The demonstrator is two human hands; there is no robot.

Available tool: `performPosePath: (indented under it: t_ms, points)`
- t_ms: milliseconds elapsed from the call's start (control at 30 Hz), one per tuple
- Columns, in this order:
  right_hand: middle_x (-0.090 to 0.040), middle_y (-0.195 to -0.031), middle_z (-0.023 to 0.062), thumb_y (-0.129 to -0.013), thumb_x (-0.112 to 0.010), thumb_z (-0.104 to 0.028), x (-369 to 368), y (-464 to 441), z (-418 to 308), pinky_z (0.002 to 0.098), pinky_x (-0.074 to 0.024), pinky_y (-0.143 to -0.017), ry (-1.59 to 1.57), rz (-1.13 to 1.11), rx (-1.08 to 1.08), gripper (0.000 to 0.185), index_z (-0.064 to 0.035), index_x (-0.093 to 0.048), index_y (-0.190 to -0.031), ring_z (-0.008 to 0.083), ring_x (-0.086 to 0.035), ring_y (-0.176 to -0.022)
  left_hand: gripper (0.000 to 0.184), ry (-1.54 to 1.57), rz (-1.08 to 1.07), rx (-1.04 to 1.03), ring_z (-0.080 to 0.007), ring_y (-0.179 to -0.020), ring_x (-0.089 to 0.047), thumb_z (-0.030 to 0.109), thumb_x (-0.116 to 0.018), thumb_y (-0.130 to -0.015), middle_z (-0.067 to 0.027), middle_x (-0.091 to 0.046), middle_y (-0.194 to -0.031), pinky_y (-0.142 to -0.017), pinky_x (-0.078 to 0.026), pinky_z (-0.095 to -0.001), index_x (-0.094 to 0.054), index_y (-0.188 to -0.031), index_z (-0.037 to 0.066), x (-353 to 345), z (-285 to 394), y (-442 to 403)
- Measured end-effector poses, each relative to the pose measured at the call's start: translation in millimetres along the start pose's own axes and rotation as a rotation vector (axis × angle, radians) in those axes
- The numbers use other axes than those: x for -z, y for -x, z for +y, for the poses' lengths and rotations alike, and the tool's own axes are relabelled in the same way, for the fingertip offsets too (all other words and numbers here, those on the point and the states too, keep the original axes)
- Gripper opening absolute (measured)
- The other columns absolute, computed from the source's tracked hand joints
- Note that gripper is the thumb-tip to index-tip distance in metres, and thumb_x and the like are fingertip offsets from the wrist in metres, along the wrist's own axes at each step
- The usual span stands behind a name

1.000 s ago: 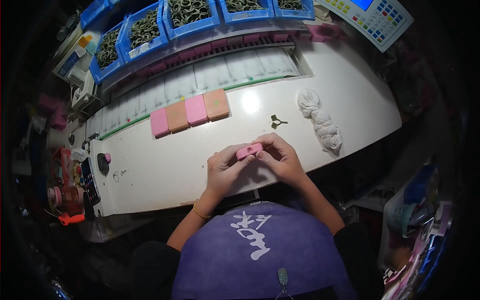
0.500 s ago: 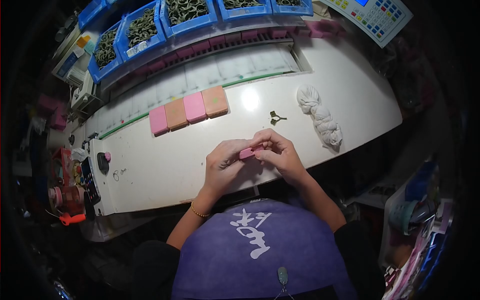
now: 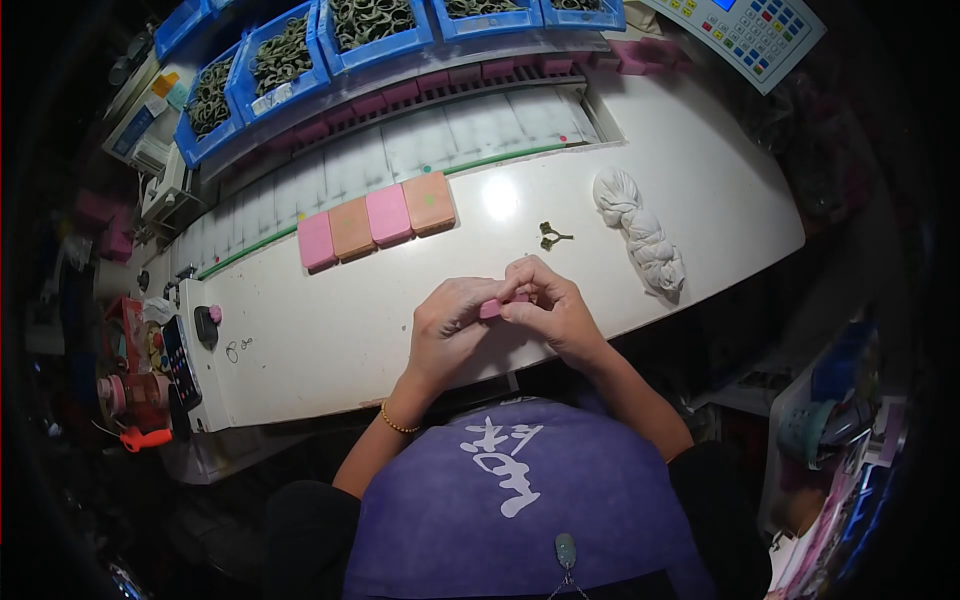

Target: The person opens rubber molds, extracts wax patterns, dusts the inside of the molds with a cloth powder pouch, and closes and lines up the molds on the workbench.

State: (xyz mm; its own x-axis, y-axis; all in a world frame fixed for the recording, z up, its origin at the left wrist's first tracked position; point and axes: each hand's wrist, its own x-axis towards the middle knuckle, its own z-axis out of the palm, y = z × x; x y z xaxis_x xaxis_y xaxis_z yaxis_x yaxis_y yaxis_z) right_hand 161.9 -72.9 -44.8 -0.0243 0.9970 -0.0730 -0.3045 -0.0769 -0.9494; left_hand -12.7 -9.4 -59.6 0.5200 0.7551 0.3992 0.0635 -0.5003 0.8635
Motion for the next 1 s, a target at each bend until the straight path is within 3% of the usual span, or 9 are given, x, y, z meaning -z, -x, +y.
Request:
performPosePath:
  t_ms: [200, 267, 400, 467, 500, 567, 600, 733, 1000]
  points:
    - [-0.051, -0.100, -0.0007, -0.091, -0.071, -0.008, -0.9, -0.6, 1.7, 0.0224, -0.0418, -0.082, 0.070, 0.023, 0.066, 0.009, -0.0074, -0.064, -0.097, 0.0060, -0.049, -0.092, 0.034, -0.020, 0.015, -0.013, -0.0263, -0.097, -0.069, 0.000, -0.072, -0.077, -0.0083, -0.074, -0.103, -0.086, -0.055, -0.0358, -0.075, -0.109, 0.008, -2.7, 5.0, -1.4]
    - [-0.054, -0.097, -0.0001, -0.095, -0.068, -0.012, -5.2, -1.2, -5.4, 0.0233, -0.0437, -0.082, 0.055, 0.110, -0.138, 0.008, -0.0063, -0.063, -0.098, 0.0057, -0.051, -0.090, 0.033, -0.041, -0.010, -0.027, -0.0262, -0.096, -0.069, 0.000, -0.073, -0.076, -0.0080, -0.074, -0.102, -0.086, -0.055, -0.0360, -0.075, -0.108, 0.008, -1.2, 1.9, -1.7]
    - [-0.057, -0.096, 0.0012, -0.097, -0.064, -0.012, 4.9, -2.7, 8.8, 0.0240, -0.0448, -0.081, -0.130, 0.139, -0.170, 0.013, -0.0042, -0.064, -0.106, 0.0055, -0.053, -0.090, 0.031, -0.125, -0.024, -0.033, -0.0261, -0.095, -0.069, 0.002, -0.075, -0.074, -0.0073, -0.074, -0.101, -0.084, -0.055, -0.0362, -0.075, -0.105, 0.008, -4.1, 3.6, -1.8]
    - [-0.060, -0.100, 0.0013, -0.095, -0.066, -0.008, 5.4, 2.0, 5.8, 0.0244, -0.0472, -0.085, -0.207, 0.033, -0.060, 0.027, -0.0037, -0.062, -0.122, 0.0080, -0.057, -0.092, 0.032, -0.084, -0.002, 0.033, -0.0261, -0.094, -0.068, 0.003, -0.075, -0.073, -0.0073, -0.074, -0.100, -0.084, -0.055, -0.0360, -0.075, -0.105, 0.008, -3.7, 7.4, -2.8]
    - [-0.060, -0.100, 0.0013, -0.095, -0.066, -0.008, 4.2, 3.8, 5.0, 0.0244, -0.0472, -0.085, -0.208, 0.034, -0.060, 0.027, -0.0037, -0.062, -0.122, 0.0080, -0.057, -0.092, 0.032, -0.042, 0.019, 0.100, -0.0261, -0.092, -0.068, 0.003, -0.075, -0.072, -0.0072, -0.074, -0.100, -0.083, -0.055, -0.0358, -0.075, -0.104, 0.009, -4.2, 8.5, -2.9]
    - [-0.055, -0.115, 0.0039, -0.093, -0.067, -0.005, 1.0, 6.9, 3.7, 0.0273, -0.0470, -0.095, 0.045, 0.005, 0.119, 0.037, -0.0034, -0.059, -0.129, 0.0114, -0.058, -0.104, 0.033, -0.094, 0.022, 0.056, -0.0260, -0.091, -0.068, 0.004, -0.075, -0.072, -0.0070, -0.074, -0.099, -0.082, -0.054, -0.0357, -0.075, -0.105, 0.009, -5.6, 7.3, -3.6]
    - [-0.049, -0.124, 0.0048, -0.091, -0.068, -0.004, 2.4, 8.1, 3.1, 0.0289, -0.0462, -0.100, 0.067, -0.014, 0.082, 0.041, -0.0028, -0.057, -0.130, 0.0132, -0.056, -0.113, 0.033, -0.147, 0.027, 0.011, -0.0258, -0.089, -0.067, 0.004, -0.075, -0.073, -0.0068, -0.074, -0.099, -0.081, -0.054, -0.0356, -0.075, -0.105, 0.010, -6.3, 7.1, -3.7]
    - [-0.053, -0.122, 0.0054, -0.090, -0.067, -0.005, -3.0, 9.1, 6.9, 0.0307, -0.0429, -0.102, 0.025, 0.026, 0.096, 0.042, -0.0019, -0.056, -0.130, 0.0136, -0.055, -0.112, 0.029, -0.267, 0.051, -0.025, -0.0246, -0.088, -0.067, 0.003, -0.076, -0.075, -0.0073, -0.074, -0.098, -0.080, -0.054, -0.0349, -0.075, -0.103, 0.007, -9.4, 16.4, -2.8]
    - [-0.051, -0.117, 0.0047, -0.091, -0.065, -0.001, -4.2, 8.4, 8.7, 0.0287, -0.0453, -0.099, -0.020, 0.032, 0.152, 0.034, -0.0017, -0.058, -0.124, 0.0122, -0.055, -0.110, 0.034, -0.376, 0.051, -0.073, -0.0256, -0.091, -0.065, 0.006, -0.075, -0.072, -0.0036, -0.073, -0.105, -0.074, -0.055, -0.0365, -0.073, -0.106, 0.012, -12.1, 15.4, 0.8]
